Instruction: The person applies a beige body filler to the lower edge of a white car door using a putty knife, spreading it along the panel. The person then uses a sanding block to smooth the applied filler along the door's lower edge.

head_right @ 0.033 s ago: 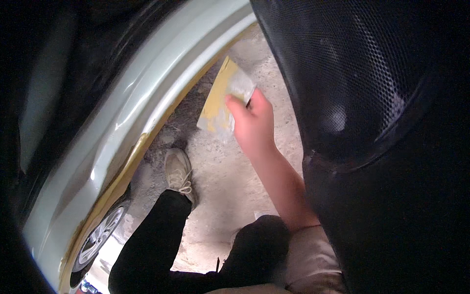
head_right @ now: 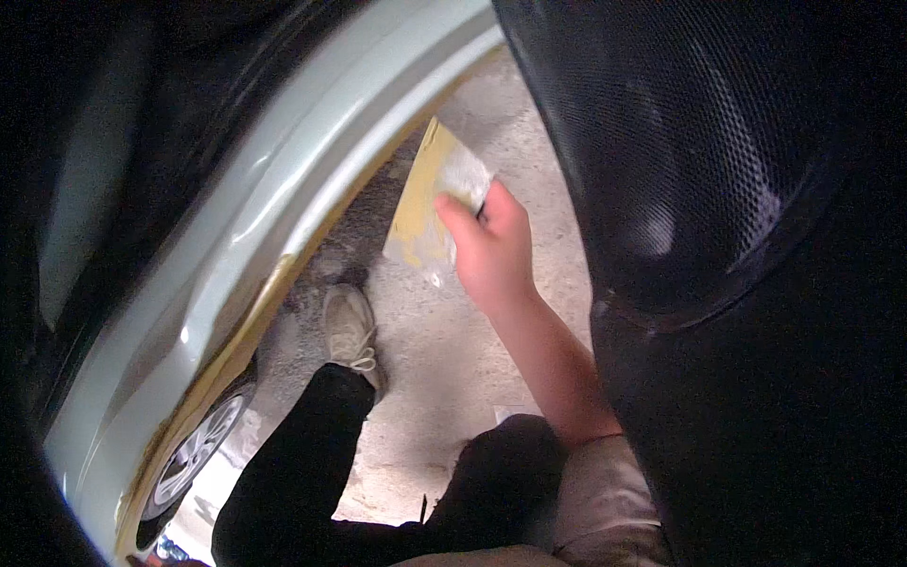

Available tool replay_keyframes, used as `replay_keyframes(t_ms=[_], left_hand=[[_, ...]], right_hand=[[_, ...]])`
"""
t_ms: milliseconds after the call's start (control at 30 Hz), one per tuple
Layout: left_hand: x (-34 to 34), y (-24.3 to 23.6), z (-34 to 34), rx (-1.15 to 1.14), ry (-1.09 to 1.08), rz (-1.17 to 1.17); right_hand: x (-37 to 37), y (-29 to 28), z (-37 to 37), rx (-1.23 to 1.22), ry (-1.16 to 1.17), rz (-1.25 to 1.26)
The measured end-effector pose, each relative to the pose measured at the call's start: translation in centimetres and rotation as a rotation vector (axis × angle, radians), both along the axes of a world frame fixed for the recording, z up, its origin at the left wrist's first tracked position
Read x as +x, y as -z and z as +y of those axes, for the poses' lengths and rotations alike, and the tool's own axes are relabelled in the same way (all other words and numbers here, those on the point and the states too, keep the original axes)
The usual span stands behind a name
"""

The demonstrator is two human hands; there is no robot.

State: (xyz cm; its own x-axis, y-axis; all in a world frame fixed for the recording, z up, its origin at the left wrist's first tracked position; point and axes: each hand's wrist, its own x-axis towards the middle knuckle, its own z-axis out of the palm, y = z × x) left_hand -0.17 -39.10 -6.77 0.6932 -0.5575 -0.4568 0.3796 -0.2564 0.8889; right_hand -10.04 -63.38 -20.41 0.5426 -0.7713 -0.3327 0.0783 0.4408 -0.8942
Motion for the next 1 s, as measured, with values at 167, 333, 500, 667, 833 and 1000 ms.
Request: replay_keyframes(t_ms=[167,333,500,667,833,1000], left_hand=[[-0.8,-15.3,5.7,0.403,0.015,-0.036],[-0.7,-16.6,7.9,0.258,0.314,0.089],[-0.8,-16.2,7.0,0.248,0.447,0.046],[-0.9,-16.4,6.7,0.252,0.450,-0.035],[-1.2,-15.7,8.0,0.260,0.434,-0.105],[-1.3,-15.6,8.6,0.046,0.386,-0.131]], right_hand=[[-1.2,-5.5,3.5,-0.151,-0.321,-0.248],[-0.2,-13.0,4.7,-0.492,-0.467,-0.647],[1.1,-17.0,4.9,-0.712,-0.635,-0.834],[0.3,-18.6,4.2,-0.979,-0.712,-0.619],[0.2,-19.2,3.6,-1.054,-0.777,-0.488],[-0.8,-17.7,3.0,-1.072,-0.949,-0.333]])
